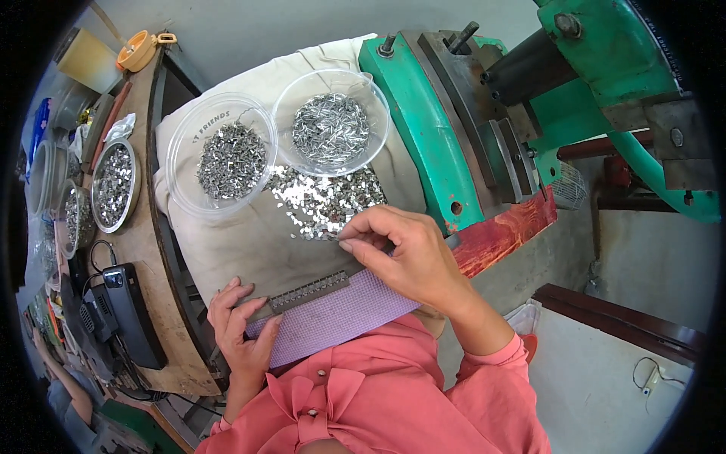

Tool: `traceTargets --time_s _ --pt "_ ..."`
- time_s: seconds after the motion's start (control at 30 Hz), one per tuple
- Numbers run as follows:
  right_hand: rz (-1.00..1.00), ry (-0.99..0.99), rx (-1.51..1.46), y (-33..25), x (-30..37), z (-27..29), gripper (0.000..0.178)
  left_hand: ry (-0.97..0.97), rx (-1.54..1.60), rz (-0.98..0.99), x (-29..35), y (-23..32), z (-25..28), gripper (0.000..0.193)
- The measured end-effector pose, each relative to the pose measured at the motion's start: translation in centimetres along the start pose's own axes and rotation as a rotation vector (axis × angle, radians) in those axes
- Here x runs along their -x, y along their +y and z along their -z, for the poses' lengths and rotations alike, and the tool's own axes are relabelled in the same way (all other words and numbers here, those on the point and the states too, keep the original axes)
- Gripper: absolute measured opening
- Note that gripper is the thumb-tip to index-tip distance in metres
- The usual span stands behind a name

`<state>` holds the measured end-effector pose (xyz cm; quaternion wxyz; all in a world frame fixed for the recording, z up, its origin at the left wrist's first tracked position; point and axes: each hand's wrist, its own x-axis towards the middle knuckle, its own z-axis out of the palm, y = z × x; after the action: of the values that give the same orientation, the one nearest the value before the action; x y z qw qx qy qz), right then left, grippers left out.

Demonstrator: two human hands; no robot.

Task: The person inserts small metal pieces into a slotted fixture by hand, compresses the fixture using a mechanical press, and places additional metal pieces into the fixture.

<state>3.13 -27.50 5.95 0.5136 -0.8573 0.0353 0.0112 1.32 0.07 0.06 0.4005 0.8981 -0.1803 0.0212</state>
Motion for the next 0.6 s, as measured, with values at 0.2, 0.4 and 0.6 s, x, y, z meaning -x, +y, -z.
traceTargets --time_s 0.2,0.4,0.6 --pt "0.300 0.267 0.258 -1.1 -4.8 0.5 0.010 0.011 -0.005 -0.026 -0.5 0.1 -0.2 0.036" --pt "0.523 0.302 0.428 -0.9 -3.4 0.9 0.017 0.012 -0.013 -0.010 -0.7 0.1 -0.2 0.034" --pt "0.460 0.214 0.439 0.7 3.8 -1.5 0.027 0.002 -0.010 -0.063 -1.1 -0.3 -0.3 0.035"
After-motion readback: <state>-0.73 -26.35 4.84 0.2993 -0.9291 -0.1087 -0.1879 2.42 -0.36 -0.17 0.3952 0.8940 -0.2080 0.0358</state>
